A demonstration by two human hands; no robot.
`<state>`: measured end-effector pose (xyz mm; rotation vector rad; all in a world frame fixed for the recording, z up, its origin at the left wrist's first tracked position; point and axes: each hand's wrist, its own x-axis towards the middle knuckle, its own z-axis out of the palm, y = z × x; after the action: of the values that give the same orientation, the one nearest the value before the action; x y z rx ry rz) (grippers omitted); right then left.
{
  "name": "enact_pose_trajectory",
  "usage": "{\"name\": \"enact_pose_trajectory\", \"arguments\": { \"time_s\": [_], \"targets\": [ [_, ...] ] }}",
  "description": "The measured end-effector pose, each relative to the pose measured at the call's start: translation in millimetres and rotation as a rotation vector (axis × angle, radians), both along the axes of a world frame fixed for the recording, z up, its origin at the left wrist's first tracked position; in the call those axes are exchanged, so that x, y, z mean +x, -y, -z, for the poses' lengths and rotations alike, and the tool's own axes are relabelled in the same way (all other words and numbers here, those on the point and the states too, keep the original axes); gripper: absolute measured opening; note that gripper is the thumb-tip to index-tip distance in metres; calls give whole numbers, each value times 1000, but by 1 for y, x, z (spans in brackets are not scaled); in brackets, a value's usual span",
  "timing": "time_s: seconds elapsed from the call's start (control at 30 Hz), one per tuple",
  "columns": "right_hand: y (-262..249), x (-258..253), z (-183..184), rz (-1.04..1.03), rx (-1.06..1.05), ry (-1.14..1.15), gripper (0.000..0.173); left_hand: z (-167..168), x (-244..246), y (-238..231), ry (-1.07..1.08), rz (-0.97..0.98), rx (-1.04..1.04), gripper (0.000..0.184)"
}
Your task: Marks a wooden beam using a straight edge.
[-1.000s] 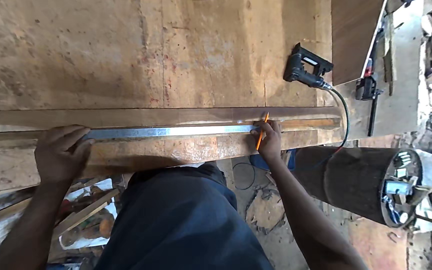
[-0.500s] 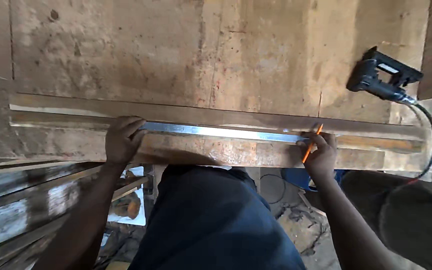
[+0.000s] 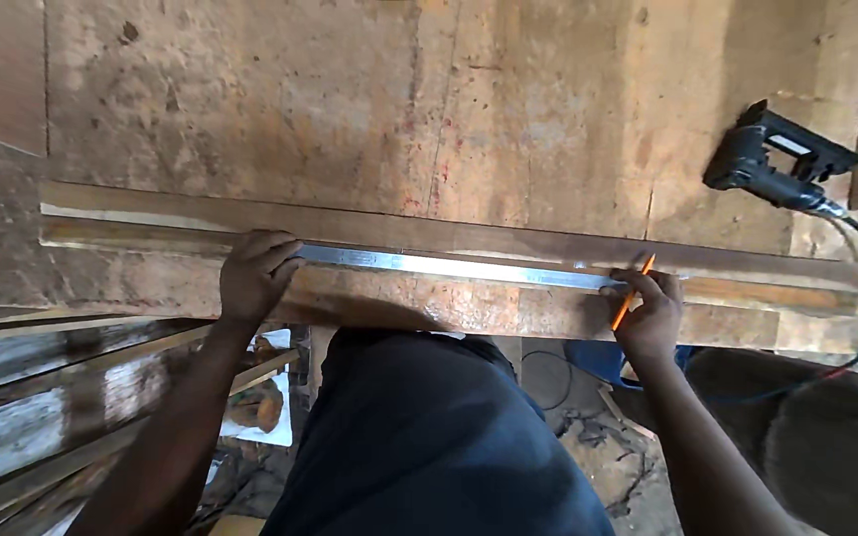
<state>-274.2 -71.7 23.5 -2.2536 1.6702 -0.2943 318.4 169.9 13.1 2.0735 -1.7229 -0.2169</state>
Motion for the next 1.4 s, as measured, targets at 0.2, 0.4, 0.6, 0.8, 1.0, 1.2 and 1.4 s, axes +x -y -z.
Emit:
{"name": "enact_pose_trajectory", "arguments": {
  "time_s": [0.2,0.4,0.6,0.8,1.0,1.2,1.4],
  "targets": [
    [0,0,0,2,14,-14,34,0,4,0,2,21,-3,29],
    [0,-1,1,16,18,-7,34,1,2,1,52,37,7,31],
    [-1,-1,2,16,14,0,35,4,0,0,139,61,-9,32],
    [-1,1,1,18,10,0,33,1,2,2,122,96,-15,31],
    [-2,0,1,27,15,3,33,0,5,4,143,137,9,32],
    [-3,-1,0,42,15,5,32,0,6,5,165,145,31,34],
    [-6,8,-6,76,35,24,29,-19,5,9,78,184,125,35]
  ]
}}
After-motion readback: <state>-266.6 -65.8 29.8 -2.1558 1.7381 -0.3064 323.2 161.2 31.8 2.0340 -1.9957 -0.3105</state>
